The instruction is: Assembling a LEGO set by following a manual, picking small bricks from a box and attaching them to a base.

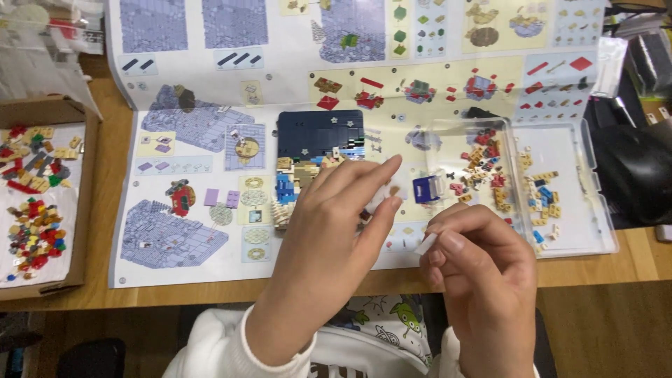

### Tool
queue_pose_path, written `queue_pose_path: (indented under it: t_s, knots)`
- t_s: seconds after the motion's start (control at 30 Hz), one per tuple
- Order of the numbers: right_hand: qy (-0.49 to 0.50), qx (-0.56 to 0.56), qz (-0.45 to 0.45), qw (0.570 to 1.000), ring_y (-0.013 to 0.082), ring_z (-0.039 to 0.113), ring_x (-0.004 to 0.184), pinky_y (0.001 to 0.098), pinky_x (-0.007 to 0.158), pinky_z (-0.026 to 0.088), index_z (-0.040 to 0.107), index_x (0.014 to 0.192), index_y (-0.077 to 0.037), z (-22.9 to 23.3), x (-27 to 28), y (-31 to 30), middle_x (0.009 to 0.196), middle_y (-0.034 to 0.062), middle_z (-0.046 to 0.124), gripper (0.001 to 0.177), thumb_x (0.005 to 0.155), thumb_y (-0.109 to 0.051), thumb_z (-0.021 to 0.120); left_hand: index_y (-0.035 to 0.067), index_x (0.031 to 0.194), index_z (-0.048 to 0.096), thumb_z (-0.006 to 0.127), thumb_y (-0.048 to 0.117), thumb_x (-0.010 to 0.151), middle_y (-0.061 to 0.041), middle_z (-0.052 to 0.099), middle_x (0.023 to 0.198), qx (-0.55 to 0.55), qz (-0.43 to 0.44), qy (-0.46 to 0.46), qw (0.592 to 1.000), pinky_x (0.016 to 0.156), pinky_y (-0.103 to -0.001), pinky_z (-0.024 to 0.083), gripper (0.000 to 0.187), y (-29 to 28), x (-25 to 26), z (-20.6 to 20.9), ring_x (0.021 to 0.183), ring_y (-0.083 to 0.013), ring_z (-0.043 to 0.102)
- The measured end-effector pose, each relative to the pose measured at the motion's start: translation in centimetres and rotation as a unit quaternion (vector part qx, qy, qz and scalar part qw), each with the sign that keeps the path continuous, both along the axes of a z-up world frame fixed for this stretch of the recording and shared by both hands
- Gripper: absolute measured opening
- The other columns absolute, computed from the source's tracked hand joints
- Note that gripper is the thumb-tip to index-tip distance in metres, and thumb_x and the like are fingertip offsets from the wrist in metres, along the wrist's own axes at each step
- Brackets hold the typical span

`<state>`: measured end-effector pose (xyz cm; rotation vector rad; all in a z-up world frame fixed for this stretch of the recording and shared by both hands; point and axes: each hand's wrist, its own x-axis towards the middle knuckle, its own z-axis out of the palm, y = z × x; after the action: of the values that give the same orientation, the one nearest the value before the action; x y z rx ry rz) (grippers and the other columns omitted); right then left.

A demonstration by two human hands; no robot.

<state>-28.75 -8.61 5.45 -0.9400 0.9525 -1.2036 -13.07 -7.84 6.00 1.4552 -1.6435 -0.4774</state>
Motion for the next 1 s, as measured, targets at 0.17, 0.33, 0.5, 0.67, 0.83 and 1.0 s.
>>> queue_pose_path:
  t_s: [0.17,0.33,0.5,0.67,0.83,1.0]
  knots:
    - [0.033,-0.085,-0.018,0.996,0.0154,0.045,0.053,0.0232,0.05,0.039,0.061,0.085,0.002,1.0,-1.1,0.0,0.07,0.0099,0.051,0.012,0.087,-0.01,0.06,0.008,0.132,0.055,0.052,0.019,0.094,-0.009,0.063,0.125,0.021,0.038,-0.188,0.981,0.099,-0.051,0.033,0.039,-3.1,-2.5,-1.9,0.118,-0.0322,0.051]
    - [0.16,-0.159,-0.099,0.969,0.0144,0.051,0.062,0.023,0.06,0.045,0.062,0.089,-0.002,0.9,-1.1,0.4,0.08,0.0108,0.062,0.009,0.091,-0.008,0.057,0.012,0.125,0.06,0.053,0.018,0.095,-0.015,0.052,0.137,-0.01,0.082,-0.246,0.966,0.105,-0.061,0.026,0.032,-3.0,-2.6,-1.3,0.13,-0.0375,0.041]
    - [0.452,-0.496,-0.14,0.728,0.022,0.054,0.079,0.033,0.078,0.046,0.056,0.11,-0.004,0.8,-3.1,1.7,0.091,0.0114,0.058,0.016,0.097,-0.004,0.064,0.012,0.1,0.068,0.058,0.029,0.091,-0.003,0.067,0.1,-0.016,-0.051,0.153,0.987,0.09,-0.033,0.047,0.021,1.2,-1.6,3.7,0.1,-0.0178,0.064]
    - [0.41,-0.59,-0.151,0.679,0.0173,0.046,0.085,0.0273,0.064,0.046,0.059,0.103,-0.011,-1.0,-1.7,1.7,0.094,0.003,0.055,0.011,0.094,-0.015,0.063,0.014,0.105,0.067,0.058,0.047,0.084,-0.005,0.065,0.106,0.015,-0.094,0.221,0.971,0.101,-0.034,0.049,0.041,4.1,-0.1,4.4,0.106,-0.018,0.065]
    - [0.39,-0.581,-0.176,0.693,0.0151,0.045,0.087,0.0277,0.063,0.047,0.061,0.098,-0.014,-1.6,0.5,2.9,0.094,0.0019,0.053,0.007,0.094,-0.019,0.059,0.016,0.1,0.07,0.068,0.034,0.082,-0.002,0.066,0.103,-0.004,-0.065,0.217,0.974,0.1,-0.034,0.048,0.026,5.4,1.2,3.7,0.102,-0.0173,0.064]
    - [0.428,-0.543,-0.139,0.709,0.0142,0.047,0.093,0.0304,0.075,0.05,0.059,0.106,-0.013,-1.4,0.9,4.5,0.099,0.0005,0.052,0.013,0.094,-0.016,0.063,0.014,0.101,0.068,0.068,0.038,0.081,-0.003,0.071,0.1,0.036,-0.051,0.288,0.955,0.097,-0.033,0.051,0.031,6.0,2.3,3.4,0.1,-0.0171,0.067]
